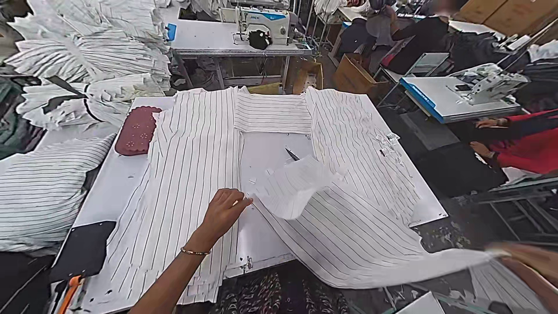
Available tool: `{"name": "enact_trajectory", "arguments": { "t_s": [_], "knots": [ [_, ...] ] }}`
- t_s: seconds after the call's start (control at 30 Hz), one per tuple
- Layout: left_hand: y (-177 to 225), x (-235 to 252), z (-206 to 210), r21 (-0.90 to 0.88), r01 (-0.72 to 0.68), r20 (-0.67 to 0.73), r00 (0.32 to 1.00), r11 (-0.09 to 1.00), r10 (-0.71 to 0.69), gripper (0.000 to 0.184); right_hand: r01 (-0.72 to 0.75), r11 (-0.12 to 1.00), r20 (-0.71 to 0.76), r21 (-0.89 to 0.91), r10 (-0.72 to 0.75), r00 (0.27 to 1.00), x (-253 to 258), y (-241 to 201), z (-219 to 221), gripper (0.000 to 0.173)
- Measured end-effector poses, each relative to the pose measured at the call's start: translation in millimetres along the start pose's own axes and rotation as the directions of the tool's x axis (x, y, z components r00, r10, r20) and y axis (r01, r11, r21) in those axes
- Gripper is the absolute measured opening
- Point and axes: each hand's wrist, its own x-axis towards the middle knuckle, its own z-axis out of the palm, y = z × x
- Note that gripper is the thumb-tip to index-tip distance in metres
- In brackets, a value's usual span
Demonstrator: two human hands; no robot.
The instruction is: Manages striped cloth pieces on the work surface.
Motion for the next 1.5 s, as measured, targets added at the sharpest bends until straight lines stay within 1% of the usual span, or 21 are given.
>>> {"name": "enact_trajectory", "arguments": {
  "t_s": [0.03,0.1,0.2,0.27,0.33,0.47,0.63,0.73,0.83,0.93,1.03,1.07,1.13,1.2,1.27,1.3,1.33,1.37,1.4,1.43,1.5],
  "knots": [
    [10.0,9.7,-3.6,0.009,-0.048,-0.016,0.999,0.999,0.048,0.018,0.164,0.986,-0.017,-0.011,-0.165,0.986,34.8,-20.1,24.4,0.027],
    [33.7,30.1,-14.4,0.005,-0.155,-0.029,0.988,0.988,0.155,0.017,0.437,0.899,-0.091,0.015,-0.434,0.896,90.0,-77.7,72.0,0.026],
    [64.8,56.7,-39.4,-0.009,-0.294,-0.022,0.956,0.956,0.293,0.016,0.715,0.654,-0.010,0.248,-0.736,0.677,134.5,-159.9,103.9,0.018],
    [80.5,70.1,-56.0,0.005,-0.361,-0.033,0.932,0.933,0.360,0.016,0.751,0.500,0.077,0.430,-0.850,0.522,150.1,-191.2,108.7,0.017],
    [90.7,79.5,-69.8,0.034,-0.411,-0.044,0.910,0.911,0.412,0.015,0.718,0.415,0.143,0.558,-0.901,0.410,157.7,-209.5,108.9,0.015],
    [105.4,86.9,-87.8,0.074,-0.486,-0.039,0.871,0.871,0.489,0.013,0.706,0.396,0.180,0.587,-0.914,0.364,150.6,-223.8,103.6,0.014],
    [119.7,92.6,-96.1,0.034,-0.522,-0.045,0.851,0.853,0.523,0.017,0.755,0.400,0.133,0.519,-0.911,0.391,125.6,-223.7,98.4,0.017],
    [128.1,93.9,-96.2,-0.102,-0.500,-0.054,0.866,0.860,0.497,0.018,0.789,0.390,0.036,0.475,-0.904,0.425,111.9,-218.5,91.1,0.017],
    [138.6,81.5,-83.9,-0.204,-0.443,0.099,0.878,0.873,0.469,0.019,0.806,0.395,-0.071,0.440,-0.880,0.469,97.8,-213.1,69.5,0.016],
    [122.5,52.7,-67.9,-0.118,-0.307,0.365,0.871,0.945,0.328,0.018,0.795,0.435,-0.223,0.423,-0.800,0.557,80.3,-199.7,32.8,0.017],
    [85.8,35.5,-89.2,-0.044,-0.021,0.555,0.831,0.999,0.042,0.027,0.747,0.508,-0.379,0.430,-0.649,0.660,65.6,-170.0,-4.0,0.015],
    [74.7,31.5,-102.2,-0.049,0.028,0.553,0.833,0.998,0.004,0.030,0.724,0.534,-0.415,0.436,-0.595,0.688,62.7,-159.5,-11.2,0.015],
    [59.1,22.2,-127.2,-0.122,0.053,0.443,0.896,0.991,0.007,0.028,0.667,0.593,-0.460,0.451,-0.486,0.743,60.3,-144.1,-16.6,0.015],
    [50.5,24.8,-157.0,-0.355,0.189,0.332,0.941,0.916,-0.065,0.039,0.613,0.625,-0.509,0.483,-0.369,0.777,67.6,-134.8,-14.0,0.016],
    [38.0,34.1,-191.8,-0.642,0.334,0.354,0.928,0.690,-0.120,0.029,0.532,0.627,-0.503,0.569,-0.247,0.829,86.7,-130.9,1.8,0.016],
    [29.6,37.0,-203.2,-0.670,0.355,0.346,0.926,0.652,-0.148,0.027,0.464,0.624,-0.458,0.628,-0.186,0.869,101.1,-134.1,16.7,0.014],
    [21.2,37.6,-209.4,-0.581,0.358,0.300,0.929,0.731,-0.216,0.028,0.379,0.623,-0.385,0.685,-0.133,0.913,118.1,-141.2,34.4,0.013],
    [12.4,37.6,-213.4,-0.357,0.345,0.218,0.934,0.868,-0.282,0.036,0.266,0.600,-0.292,0.754,-0.055,0.955,134.2,-152.2,51.6,0.013],
    [3.9,38.3,-218.1,-0.088,0.314,0.136,0.944,0.945,-0.301,0.044,0.183,0.547,-0.222,0.817,0.004,0.975,149.8,-161.0,67.9,0.014],
    [-0.6,40.2,-225.8,0.121,0.297,0.068,0.950,0.947,-0.306,0.046,0.152,0.471,-0.187,0.869,0.027,0.982,162.4,-171.2,79.3,0.016],
    [0.4,35.9,-252.0,0.341,0.329,-0.084,0.944,0.881,-0.320,0.038,0.157,0.338,-0.173,0.928,0.017,0.985,174.8,-195.7,91.1,0.018]
  ]
}}
